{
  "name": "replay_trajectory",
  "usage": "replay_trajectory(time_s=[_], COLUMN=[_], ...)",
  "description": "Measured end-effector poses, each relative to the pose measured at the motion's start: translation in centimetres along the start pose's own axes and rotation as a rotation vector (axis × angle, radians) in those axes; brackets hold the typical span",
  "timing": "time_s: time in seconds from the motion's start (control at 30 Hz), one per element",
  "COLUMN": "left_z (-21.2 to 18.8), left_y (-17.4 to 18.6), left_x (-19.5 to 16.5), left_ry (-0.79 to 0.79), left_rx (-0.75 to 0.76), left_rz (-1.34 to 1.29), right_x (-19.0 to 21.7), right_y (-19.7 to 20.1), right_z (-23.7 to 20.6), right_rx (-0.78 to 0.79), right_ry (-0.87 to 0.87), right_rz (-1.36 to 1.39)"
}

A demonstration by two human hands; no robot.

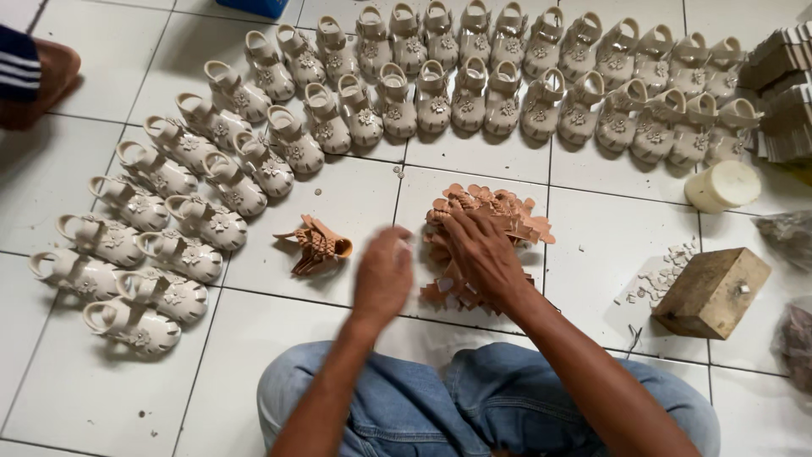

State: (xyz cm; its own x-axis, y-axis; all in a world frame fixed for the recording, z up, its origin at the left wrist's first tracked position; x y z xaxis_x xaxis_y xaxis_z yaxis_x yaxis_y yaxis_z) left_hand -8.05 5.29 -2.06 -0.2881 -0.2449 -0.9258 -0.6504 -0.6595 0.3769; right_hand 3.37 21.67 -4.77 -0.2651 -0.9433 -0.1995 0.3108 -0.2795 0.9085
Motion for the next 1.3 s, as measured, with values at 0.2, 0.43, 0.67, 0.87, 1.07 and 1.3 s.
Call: replay_trajectory(time_s=[0.2,0.43,0.67,0.87,1.07,1.3], left_z=[-2.4,-1.6,-1.6,-2.7,-1.3,-1.4], left_y=[-6.6,-5.3,-4.2,-5.5,-4.7,-3.2], left_x=[-0.6,0.6,-2.4,-5.5,-4.7,-3.7], left_ry=[-0.119,0.022,0.240,0.336,0.301,0.221], left_rx=[0.330,0.349,0.474,0.524,0.227,0.201], left_rz=[0.056,-0.014,-0.357,-0.962,-1.237,-1.529], right_x=[-1.0,-7.1,-9.2,-6.1,-4.1,-2.1], right_y=[-1.4,7.5,12.5,8.8,7.5,7.4], right_z=[4.0,1.9,-1.9,-3.9,-3.8,-4.1], right_rx=[0.094,0.210,-0.200,-0.509,-0.404,-0.218], right_ry=[0.020,-0.532,-0.869,-1.052,-1.054,-0.962], right_rz=[0.023,0.552,1.294,1.608,1.515,1.482])
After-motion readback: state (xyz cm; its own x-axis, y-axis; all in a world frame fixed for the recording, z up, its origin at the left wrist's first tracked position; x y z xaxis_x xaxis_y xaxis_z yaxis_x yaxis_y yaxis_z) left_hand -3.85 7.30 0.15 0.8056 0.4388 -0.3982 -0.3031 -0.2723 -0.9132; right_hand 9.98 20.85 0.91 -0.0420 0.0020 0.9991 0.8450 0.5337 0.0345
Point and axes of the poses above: each hand's wrist, its own z-axis towards the middle knuckle, its own y-axis out of the back of the hand, x = y × z, the point moved 2 cm from there along z, towards the middle knuckle, and after that the axes turned 14 degrees about -z, right-handed, at the moved point
